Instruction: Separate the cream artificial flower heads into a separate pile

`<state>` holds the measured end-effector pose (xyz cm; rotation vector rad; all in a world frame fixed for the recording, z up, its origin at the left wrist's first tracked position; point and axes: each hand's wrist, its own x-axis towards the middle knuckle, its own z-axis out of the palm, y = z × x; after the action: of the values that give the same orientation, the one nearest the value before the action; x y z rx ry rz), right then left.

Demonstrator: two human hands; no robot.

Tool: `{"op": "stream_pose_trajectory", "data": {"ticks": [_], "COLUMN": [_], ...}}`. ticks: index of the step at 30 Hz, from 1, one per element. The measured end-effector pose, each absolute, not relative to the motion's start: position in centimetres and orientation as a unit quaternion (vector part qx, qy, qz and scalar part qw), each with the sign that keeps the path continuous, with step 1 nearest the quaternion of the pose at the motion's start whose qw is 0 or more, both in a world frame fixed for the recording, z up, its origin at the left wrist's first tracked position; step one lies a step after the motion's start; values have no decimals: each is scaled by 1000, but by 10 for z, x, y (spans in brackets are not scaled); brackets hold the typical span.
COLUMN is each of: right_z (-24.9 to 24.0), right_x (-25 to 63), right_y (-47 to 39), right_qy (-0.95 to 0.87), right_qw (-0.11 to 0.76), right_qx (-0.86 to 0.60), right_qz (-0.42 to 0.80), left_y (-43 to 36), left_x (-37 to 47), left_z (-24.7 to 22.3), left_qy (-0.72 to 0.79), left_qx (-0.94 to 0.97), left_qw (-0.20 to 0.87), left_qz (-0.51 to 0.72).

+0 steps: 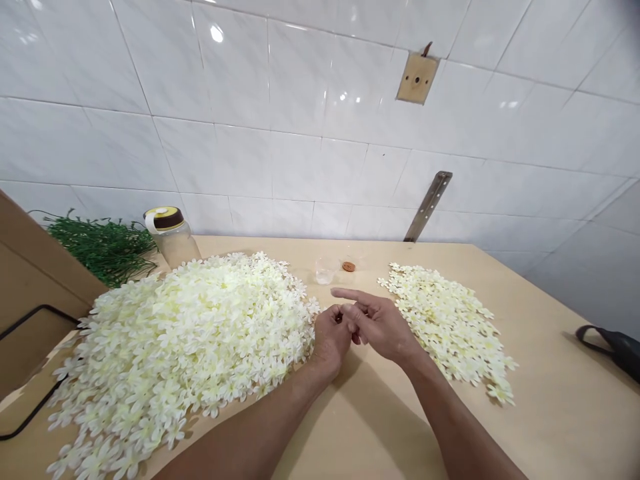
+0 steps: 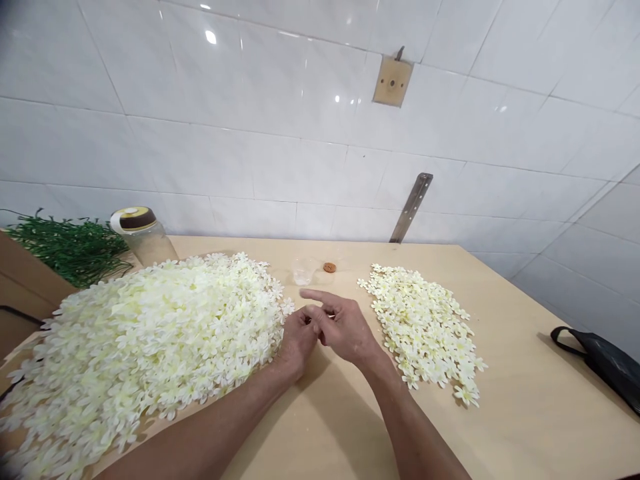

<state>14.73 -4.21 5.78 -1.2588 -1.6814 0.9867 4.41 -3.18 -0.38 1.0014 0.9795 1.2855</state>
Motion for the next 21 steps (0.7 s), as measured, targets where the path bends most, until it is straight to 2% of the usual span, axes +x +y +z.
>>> {"op": "stream_pose_trajectory", "data": {"ticks": [3,6,10,21], "right_z": [50,39,34,29], "right_x": [159,172,173,169], "right_y": [-36,-26,-23,-24], "right_qy": [-622,-621,-635,-610], "right_qw": [441,379,331,336], "right_qx": [-599,-658,-673,-682], "right_qz": [244,194,184,224], "left_y": [-30,-28,-26,-26], "left_x": [44,44,44,44], "left_z": [-5,-8,-12,-10], "left_qy": [435,443,448,453], "left_qx": [421,423,418,412], "left_qw": [581,574,566,567], "left_qz": [544,543,552,551]}}
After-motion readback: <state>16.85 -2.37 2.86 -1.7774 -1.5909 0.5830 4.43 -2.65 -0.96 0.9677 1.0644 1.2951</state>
